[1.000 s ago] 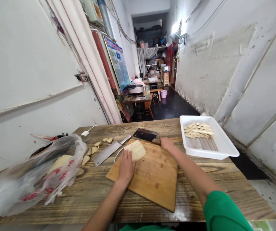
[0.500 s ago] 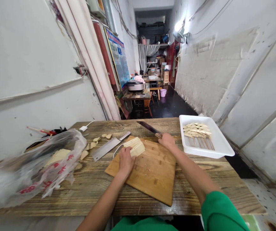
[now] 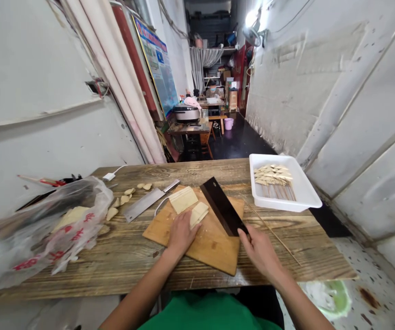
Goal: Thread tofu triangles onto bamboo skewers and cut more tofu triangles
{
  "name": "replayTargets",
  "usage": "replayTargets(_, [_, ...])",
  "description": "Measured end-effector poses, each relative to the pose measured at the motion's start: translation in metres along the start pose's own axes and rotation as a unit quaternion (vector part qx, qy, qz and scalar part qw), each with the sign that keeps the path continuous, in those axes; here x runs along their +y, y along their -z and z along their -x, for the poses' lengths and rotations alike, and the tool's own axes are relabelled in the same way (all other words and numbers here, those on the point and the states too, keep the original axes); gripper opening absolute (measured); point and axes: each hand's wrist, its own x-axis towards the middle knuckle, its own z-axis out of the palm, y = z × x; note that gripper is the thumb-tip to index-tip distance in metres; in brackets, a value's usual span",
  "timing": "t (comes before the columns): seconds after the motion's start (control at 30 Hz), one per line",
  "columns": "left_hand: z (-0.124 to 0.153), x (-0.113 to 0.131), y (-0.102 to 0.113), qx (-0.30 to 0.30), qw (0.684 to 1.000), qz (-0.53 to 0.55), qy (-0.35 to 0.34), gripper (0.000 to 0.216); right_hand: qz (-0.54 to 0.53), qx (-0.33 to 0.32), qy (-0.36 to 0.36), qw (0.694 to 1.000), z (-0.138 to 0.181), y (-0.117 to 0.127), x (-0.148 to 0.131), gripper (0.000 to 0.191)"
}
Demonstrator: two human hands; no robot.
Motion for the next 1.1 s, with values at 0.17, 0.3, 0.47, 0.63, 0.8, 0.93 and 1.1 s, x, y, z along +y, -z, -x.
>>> replayTargets(0.17, [-0.022,-0.005,0.005,-0.062,0.997,0.015,0.054,0.048,0.024,-0.014,-0.050,0.998,0.034,0.003,0.012,0.029])
replayTargets(0.3, [-0.025,0.002,0.008,-0.049,0.996,0.047,0.053,0.044,0.009,0.024,-0.088,0.996,0.055,0.007,0.024,0.029])
replayTargets(0.47, [0.003,0.038,-0.003,0.008,0.998,0.060,-0.028,0.037,0.056,0.026,-0.103,0.993,0.069,0.017,0.033,0.029])
replayTargets(0.63, [0.036,0.051,-0.017,0.002,0.991,0.070,-0.113,0.043,0.180,-0.038,-0.008,0.983,0.065,0.032,0.029,0.028])
replayTargets(0.8, [0.045,0.040,-0.006,-0.013,0.984,0.086,-0.154,0.037,0.244,-0.146,0.025,0.958,0.057,0.044,0.018,0.026])
replayTargets(0.93, [0.047,0.039,0.001,-0.033,0.984,0.080,-0.158,0.037,0.256,-0.163,0.038,0.952,0.049,0.049,0.009,0.024])
replayTargets(1.1, [0.050,0.041,-0.001,-0.034,0.986,0.081,-0.143,0.035,0.268,-0.177,0.036,0.946,0.041,0.050,0.005,0.024])
